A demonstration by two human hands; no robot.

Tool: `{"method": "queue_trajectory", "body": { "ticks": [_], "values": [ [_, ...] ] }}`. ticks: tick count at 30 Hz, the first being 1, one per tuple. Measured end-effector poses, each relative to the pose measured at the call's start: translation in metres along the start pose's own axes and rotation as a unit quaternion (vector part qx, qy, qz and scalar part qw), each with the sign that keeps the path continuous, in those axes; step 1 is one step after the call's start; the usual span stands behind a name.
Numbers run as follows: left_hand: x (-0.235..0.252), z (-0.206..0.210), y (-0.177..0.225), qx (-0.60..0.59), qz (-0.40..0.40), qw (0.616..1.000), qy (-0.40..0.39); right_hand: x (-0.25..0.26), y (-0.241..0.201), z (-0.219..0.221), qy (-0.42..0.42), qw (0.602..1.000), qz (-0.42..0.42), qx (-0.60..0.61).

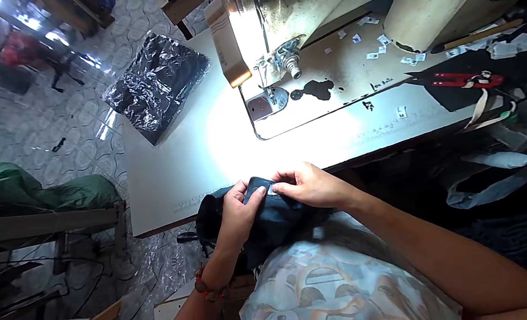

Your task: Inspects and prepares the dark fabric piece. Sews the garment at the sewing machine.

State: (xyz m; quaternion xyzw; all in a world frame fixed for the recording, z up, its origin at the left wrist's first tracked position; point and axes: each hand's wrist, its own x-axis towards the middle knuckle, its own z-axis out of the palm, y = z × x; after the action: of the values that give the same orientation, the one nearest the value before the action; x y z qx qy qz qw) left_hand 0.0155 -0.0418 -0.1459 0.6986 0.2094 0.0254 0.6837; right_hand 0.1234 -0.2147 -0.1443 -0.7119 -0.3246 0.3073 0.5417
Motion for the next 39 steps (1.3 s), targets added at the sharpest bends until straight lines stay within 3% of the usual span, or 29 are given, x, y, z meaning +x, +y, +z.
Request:
{"method": "queue_trajectory", "body": {
  "ticks": [14,17,24,39],
  "values": [
    [-0.003,0.001,0.000,0.043,0.028,0.999,-0.008,-0.003,0.001,0.024,0.118,0.993,0.011,-0.007],
    [-0.003,0.003,0.001,0.045,0.028,0.999,-0.001,-0.003,0.001,0.024,0.109,0.994,0.014,0.001],
    [-0.004,0.001,0.002,0.015,0.006,1.000,-0.009,-0.003,-0.001,-0.001,-0.010,0.998,0.028,0.051],
    [-0.004,0.002,0.002,0.026,0.024,0.999,-0.004,-0.004,0.000,0.010,0.048,0.998,0.014,0.031]
  ]
}}
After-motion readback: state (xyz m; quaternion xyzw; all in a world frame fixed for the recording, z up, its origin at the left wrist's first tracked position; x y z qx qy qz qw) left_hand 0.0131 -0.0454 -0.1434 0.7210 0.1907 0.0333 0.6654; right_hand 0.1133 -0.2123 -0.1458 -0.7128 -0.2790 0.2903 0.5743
